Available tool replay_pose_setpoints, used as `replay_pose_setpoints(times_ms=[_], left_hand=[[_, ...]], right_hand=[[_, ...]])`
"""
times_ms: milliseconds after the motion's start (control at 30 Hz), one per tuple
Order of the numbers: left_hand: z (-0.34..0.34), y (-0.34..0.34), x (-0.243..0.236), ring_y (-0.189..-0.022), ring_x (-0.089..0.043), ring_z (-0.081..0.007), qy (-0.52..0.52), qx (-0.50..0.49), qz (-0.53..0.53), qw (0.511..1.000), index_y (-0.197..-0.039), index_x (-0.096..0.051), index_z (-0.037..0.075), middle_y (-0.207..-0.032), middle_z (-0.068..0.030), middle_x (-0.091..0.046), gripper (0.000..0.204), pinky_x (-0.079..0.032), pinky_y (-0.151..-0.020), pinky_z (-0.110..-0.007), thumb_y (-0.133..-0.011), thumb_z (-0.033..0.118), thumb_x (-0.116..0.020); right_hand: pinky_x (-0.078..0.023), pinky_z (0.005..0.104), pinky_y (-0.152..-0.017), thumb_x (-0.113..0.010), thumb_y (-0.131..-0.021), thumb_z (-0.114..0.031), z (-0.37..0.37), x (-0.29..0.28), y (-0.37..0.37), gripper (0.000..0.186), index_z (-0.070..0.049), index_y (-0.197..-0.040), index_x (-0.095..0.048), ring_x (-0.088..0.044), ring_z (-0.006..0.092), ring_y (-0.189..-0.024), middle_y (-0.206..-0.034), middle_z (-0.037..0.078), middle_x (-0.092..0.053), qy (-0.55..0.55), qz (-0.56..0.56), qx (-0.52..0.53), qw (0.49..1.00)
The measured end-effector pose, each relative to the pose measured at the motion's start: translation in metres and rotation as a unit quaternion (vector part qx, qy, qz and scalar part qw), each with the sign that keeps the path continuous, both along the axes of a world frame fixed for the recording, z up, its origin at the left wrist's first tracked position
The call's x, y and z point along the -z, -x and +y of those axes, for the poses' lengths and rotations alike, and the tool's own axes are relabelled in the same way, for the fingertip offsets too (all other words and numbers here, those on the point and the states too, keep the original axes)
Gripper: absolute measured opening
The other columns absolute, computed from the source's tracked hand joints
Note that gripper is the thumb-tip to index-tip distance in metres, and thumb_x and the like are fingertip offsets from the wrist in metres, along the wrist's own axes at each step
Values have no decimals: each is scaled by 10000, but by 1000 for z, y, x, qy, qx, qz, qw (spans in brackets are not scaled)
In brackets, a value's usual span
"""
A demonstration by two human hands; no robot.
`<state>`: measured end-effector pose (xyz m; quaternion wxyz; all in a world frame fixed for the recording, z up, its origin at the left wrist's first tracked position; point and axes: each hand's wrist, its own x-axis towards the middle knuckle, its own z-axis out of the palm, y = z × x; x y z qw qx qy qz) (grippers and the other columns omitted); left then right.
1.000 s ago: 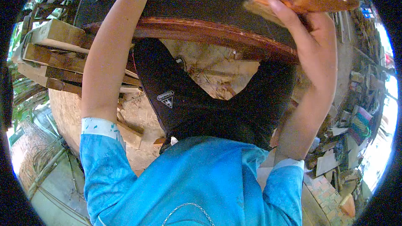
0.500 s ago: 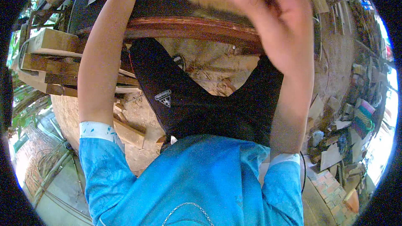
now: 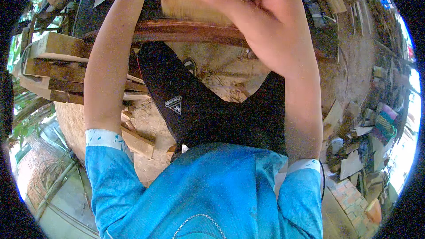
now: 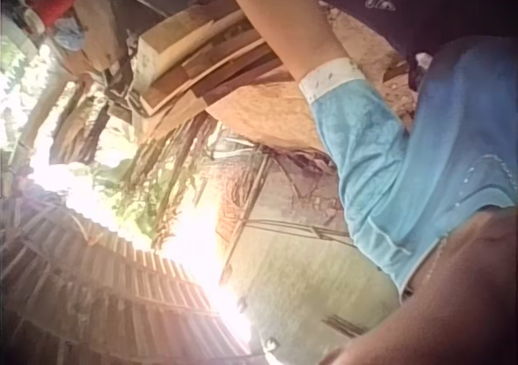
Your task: Brush away sawdust, mark a piece of wood with a pen, and carve/cut it using small woodworking hand tools.
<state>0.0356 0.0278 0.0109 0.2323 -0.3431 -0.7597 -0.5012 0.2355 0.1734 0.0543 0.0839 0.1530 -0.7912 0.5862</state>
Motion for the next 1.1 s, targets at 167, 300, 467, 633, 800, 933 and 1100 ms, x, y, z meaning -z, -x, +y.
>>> replay_pose_setpoints(times_ms=[167,300,467,633,800,933,1100], left_hand=[[1,-3,-1,-586,-563,-183,-14,10,10,1000,-814,-693,-1,-618,-103,-568,391,-437,-591,-355,-1052,254,-518],[5,0,0,-560,-536,-150,2,11,-8,1000,-820,-697,7,-597,-67,-542,390,-419,-562,-335,-1057,257,-514],[1,-3,-3,-547,-523,-128,17,-1,-44,999,-822,-700,9,-587,-49,-533,397,-410,-545,-325,-1060,265,-512],[2,-7,-6,-561,-530,-123,17,-5,-52,998,-819,-695,5,-600,-33,-538,404,-409,-546,-317,-1061,271,-512],[4,-4,-6,-561,-519,-115,20,2,-41,999,-818,-688,9,-602,-26,-527,402,-399,-542,-309,-1064,271,-507],[0,4,2,-556,-501,-110,2,21,-37,999,-816,-686,13,-599,-17,-510,402,-390,-539,-307,-1066,272,-506],[2,-5,-3,-555,-503,-109,13,5,-57,998,-816,-688,12,-597,-15,-512,407,-393,-538,-309,-1068,276,-507]], right_hand=[[-498,267,-952,-601,-1036,-95,7,23,36,172,0,-1131,-708,-677,117,-1034,-1104,61,-737,35,164,-89,982],[-522,256,-896,-627,-1025,-64,0,48,55,149,45,-1104,-689,-688,126,-991,-1072,88,-734,207,310,-271,887],[-486,268,-954,-608,-1025,-106,11,5,-12,155,-19,-1097,-714,-656,98,-1004,-1044,28,-730,-65,-64,12,996],[-485,256,-948,-646,-996,-102,26,-27,-26,148,-22,-1101,-714,-658,97,-1025,-1061,27,-734,-132,-37,134,982],[-507,279,-945,-645,-992,-84,40,-28,-17,155,10,-1101,-704,-679,135,-1058,-1103,88,-738,-20,28,223,974],[-494,290,-882,-605,-996,-138,37,5,-12,161,-18,-1018,-710,-669,126,-959,-1015,51,-739,-177,19,173,969],[-488,326,-1001,-554,-986,-116,44,-10,-33,165,-12,-998,-681,-679,174,-1073,-1080,119,-741,-20,-142,-70,987]])
